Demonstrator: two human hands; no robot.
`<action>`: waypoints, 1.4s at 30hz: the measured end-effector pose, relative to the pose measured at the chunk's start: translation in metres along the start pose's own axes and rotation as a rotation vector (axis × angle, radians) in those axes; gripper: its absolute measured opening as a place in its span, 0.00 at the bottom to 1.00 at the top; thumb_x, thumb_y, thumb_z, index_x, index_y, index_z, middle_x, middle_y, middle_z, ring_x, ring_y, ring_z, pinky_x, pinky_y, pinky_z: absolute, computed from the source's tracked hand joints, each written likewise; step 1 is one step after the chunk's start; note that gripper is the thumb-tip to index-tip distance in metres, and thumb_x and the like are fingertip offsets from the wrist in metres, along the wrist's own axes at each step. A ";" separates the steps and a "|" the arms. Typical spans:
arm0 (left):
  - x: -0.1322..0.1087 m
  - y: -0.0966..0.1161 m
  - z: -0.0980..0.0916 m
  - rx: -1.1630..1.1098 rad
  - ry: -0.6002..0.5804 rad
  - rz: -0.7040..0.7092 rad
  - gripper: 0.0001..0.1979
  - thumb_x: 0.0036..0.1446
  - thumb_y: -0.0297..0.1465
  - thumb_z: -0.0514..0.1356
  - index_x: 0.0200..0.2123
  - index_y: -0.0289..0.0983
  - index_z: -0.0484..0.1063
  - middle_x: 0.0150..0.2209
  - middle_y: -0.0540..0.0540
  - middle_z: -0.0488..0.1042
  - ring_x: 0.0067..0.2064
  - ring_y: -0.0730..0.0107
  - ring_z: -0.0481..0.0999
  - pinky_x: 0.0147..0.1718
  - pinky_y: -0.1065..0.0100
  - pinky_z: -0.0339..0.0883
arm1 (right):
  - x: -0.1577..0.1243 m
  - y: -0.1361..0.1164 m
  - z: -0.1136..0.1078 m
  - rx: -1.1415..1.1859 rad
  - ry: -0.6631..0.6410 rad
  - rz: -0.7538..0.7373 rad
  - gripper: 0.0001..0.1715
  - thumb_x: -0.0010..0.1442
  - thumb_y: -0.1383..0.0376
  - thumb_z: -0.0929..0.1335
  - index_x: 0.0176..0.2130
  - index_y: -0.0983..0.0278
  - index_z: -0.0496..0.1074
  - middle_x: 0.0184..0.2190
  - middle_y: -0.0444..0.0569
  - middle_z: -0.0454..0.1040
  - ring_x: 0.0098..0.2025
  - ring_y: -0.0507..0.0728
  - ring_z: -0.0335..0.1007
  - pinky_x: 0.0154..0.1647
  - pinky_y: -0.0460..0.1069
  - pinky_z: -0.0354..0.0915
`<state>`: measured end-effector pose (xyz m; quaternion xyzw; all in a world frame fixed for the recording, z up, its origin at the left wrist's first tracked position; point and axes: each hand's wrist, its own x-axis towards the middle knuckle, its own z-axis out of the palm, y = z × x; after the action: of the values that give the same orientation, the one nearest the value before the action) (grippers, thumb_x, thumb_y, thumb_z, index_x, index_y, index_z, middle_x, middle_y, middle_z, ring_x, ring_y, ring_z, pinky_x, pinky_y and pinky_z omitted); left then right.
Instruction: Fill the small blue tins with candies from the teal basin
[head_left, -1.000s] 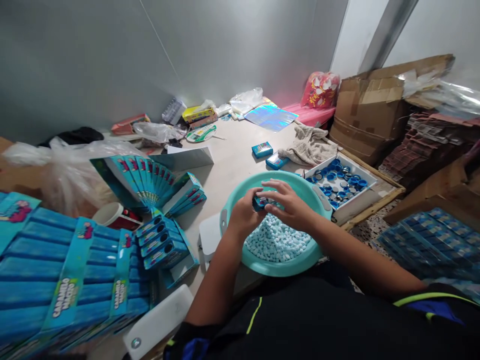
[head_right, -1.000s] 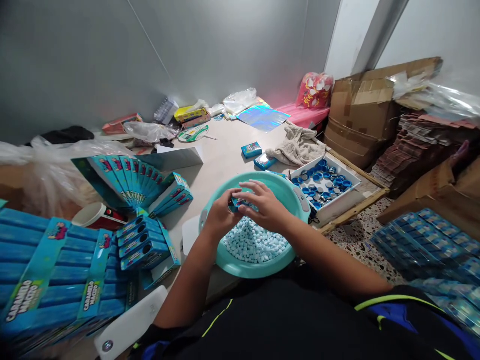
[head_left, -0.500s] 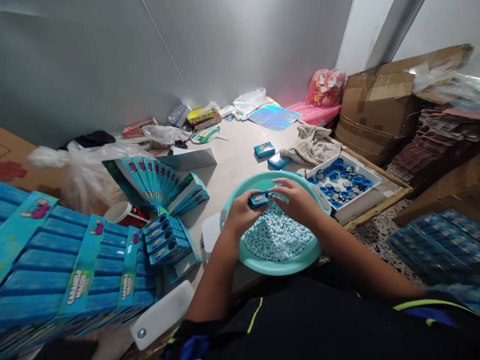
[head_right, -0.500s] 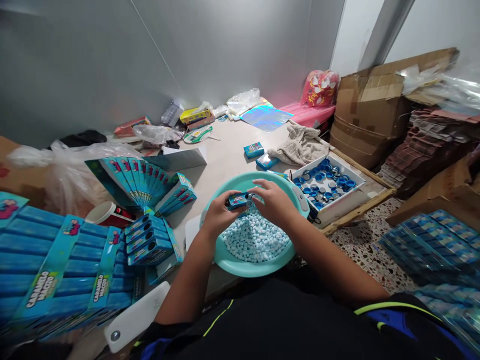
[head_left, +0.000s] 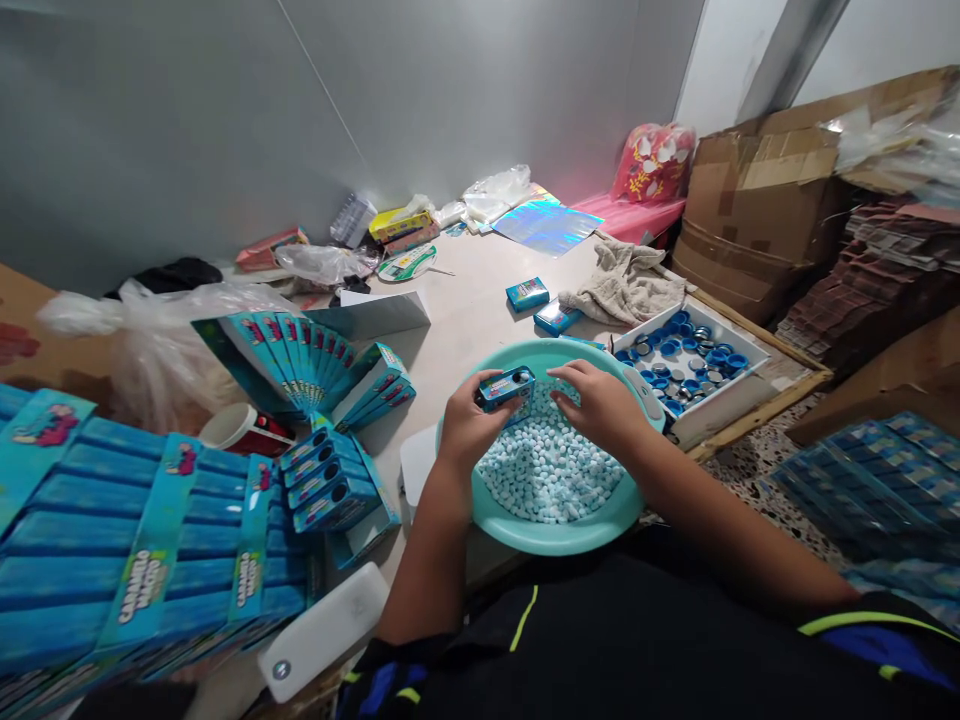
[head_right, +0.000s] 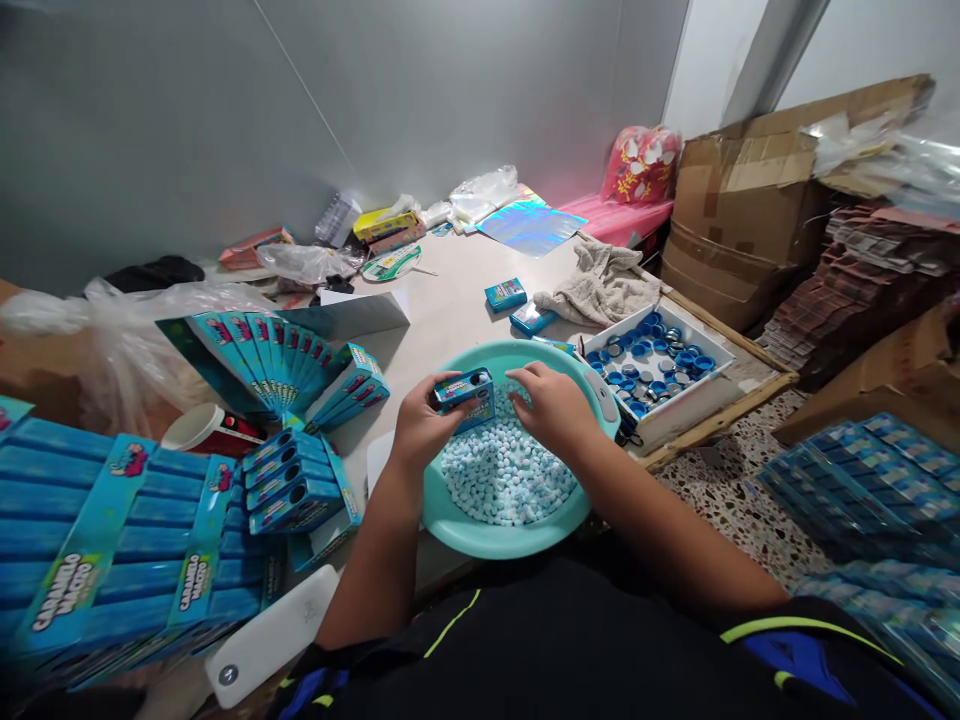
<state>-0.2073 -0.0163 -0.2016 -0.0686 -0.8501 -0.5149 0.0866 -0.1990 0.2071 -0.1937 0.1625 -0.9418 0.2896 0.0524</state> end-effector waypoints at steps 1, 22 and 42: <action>0.000 0.000 0.001 -0.010 0.009 0.002 0.24 0.49 0.37 0.74 0.50 0.37 0.78 0.42 0.43 0.82 0.42 0.59 0.82 0.42 0.61 0.78 | 0.000 0.000 0.000 0.012 -0.014 0.019 0.24 0.73 0.62 0.65 0.64 0.65 0.71 0.61 0.56 0.73 0.54 0.64 0.74 0.52 0.54 0.68; -0.063 -0.073 -0.096 -0.207 0.329 -0.250 0.34 0.46 0.39 0.74 0.55 0.38 0.69 0.47 0.42 0.78 0.47 0.61 0.81 0.47 0.63 0.77 | -0.013 -0.004 0.021 -0.182 -0.884 -0.086 0.41 0.54 0.58 0.80 0.64 0.58 0.73 0.64 0.59 0.67 0.59 0.71 0.71 0.54 0.56 0.70; -0.069 -0.078 -0.093 -0.803 0.684 0.068 0.26 0.55 0.55 0.69 0.50 0.48 0.77 0.48 0.47 0.80 0.52 0.58 0.80 0.50 0.60 0.75 | -0.015 -0.001 0.029 -0.178 -1.030 -0.179 0.14 0.60 0.71 0.69 0.43 0.63 0.83 0.41 0.50 0.83 0.41 0.59 0.77 0.41 0.49 0.64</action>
<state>-0.1488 -0.1360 -0.2415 0.0481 -0.5065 -0.7898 0.3426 -0.1850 0.1942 -0.2197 0.3586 -0.8489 0.0853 -0.3789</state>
